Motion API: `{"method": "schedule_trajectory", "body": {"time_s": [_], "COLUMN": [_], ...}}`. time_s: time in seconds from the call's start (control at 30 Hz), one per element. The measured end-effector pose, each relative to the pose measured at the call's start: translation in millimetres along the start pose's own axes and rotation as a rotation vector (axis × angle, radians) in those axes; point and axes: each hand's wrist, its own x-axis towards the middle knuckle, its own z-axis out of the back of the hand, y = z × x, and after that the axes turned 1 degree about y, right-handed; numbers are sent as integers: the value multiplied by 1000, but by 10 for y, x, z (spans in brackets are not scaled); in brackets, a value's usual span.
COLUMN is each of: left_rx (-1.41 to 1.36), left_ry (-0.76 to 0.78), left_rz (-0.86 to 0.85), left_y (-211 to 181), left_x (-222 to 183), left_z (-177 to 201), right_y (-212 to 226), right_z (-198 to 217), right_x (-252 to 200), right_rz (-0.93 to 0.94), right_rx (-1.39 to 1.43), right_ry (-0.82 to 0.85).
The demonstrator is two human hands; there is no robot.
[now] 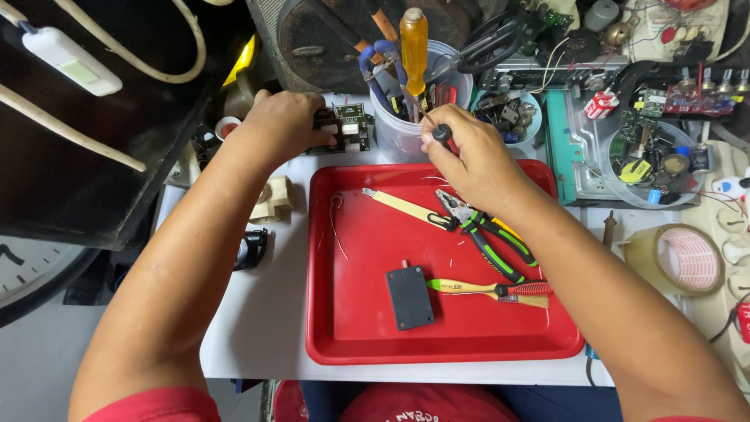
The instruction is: Inspecting and manipulating electronic motor components and wiring using hand tools on a repair bench.
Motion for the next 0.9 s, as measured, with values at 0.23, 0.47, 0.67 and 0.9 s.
{"method": "schedule_trajectory", "body": {"time_s": [0.23,0.47,0.67,0.9], "left_rx": [22,25,30,87], "left_ry": [-59,-108,-127,-91], "left_rz": [-7,-16,-34,34], "left_y": [41,73,45,-40], "left_x": [-192,-399,-616,-923], "left_z": [71,306,546,870], "right_y": [2,64,88,77], "right_z": [-35,-33,-16,-39], "right_x": [-7,-13,-11,-17], "right_rz": [-2,-66,-135,-123], "right_rx": [8,-4,-11,32], "right_ry": [-26,20,65,59]}}
